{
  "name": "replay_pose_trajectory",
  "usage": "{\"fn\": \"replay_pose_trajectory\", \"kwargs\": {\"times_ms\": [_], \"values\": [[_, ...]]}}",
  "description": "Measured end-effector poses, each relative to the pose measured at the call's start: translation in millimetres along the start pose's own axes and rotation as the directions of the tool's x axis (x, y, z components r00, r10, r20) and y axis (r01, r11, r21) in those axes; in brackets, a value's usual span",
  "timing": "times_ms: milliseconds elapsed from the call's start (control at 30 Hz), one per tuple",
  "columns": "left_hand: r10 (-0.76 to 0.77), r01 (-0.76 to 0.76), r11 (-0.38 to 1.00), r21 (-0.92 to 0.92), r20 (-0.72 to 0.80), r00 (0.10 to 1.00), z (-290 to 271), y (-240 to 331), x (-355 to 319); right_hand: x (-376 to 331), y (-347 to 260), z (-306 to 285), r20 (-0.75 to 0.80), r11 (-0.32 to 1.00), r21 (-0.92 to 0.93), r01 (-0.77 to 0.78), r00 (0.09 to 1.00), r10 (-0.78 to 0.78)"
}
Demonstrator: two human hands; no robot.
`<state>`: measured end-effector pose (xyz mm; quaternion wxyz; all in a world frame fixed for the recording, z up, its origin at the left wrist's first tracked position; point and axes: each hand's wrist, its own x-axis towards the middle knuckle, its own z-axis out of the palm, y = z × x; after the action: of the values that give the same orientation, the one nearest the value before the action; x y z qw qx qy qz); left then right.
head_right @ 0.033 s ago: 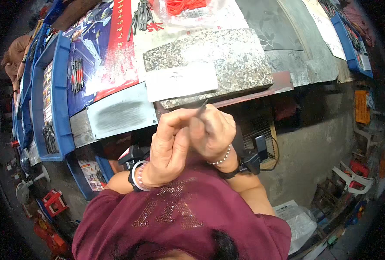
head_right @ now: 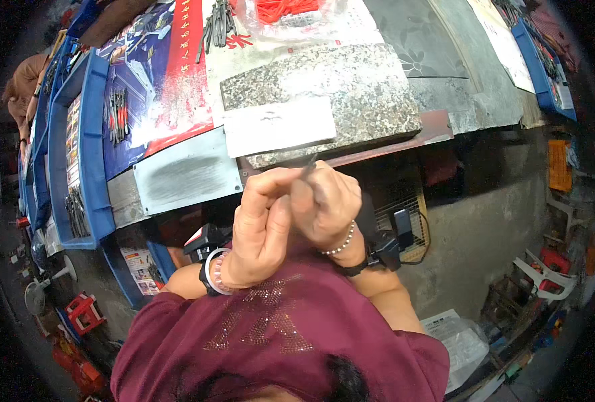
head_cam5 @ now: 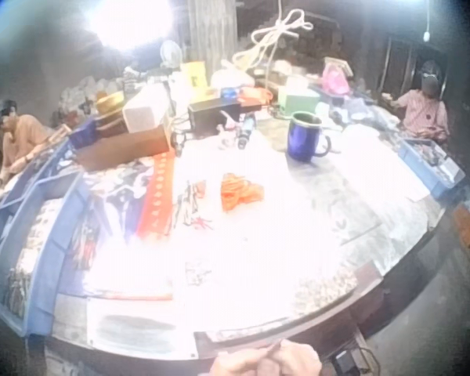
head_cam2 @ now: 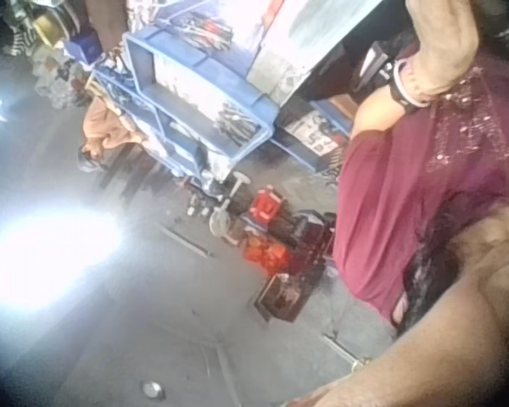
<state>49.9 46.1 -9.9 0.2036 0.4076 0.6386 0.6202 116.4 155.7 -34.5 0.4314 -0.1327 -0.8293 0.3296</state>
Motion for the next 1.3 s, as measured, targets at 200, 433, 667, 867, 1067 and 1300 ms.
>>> {"fn": "replay_pose_trajectory", "kwargs": {"times_ms": [200,433,667,867,1067,1300], "values": [[-0.234,0.221,0.907,-0.358,0.009,0.972,2,2,-7,-2,-4,2,0.186,0.648,0.591,-0.48,0.863,0.47],[-0.259,0.25,0.913,-0.322,0.014,0.966,-4,0,-7,-1,-1,12,-0.059,0.991,0.127,-0.051,0.997,0.059],[-0.473,0.543,0.462,-0.702,0.323,0.82,-23,4,1,4,-7,1,0.326,0.416,0.687,-0.596,0.764,0.556],[-0.35,0.513,0.543,-0.665,0.376,0.858,-35,3,-4,3,-11,-5,0.351,0.526,0.647,-0.552,0.828,0.437],[-0.222,0.279,0.868,-0.411,0.18,0.958,-37,4,-12,-2,-21,13,0.113,0.85,0.408,-0.332,0.943,0.314],[-0.232,0.261,0.856,-0.446,0.119,0.965,-38,-6,-14,5,-39,16,0.226,0.714,0.383,-0.587,0.808,0.544]]}}
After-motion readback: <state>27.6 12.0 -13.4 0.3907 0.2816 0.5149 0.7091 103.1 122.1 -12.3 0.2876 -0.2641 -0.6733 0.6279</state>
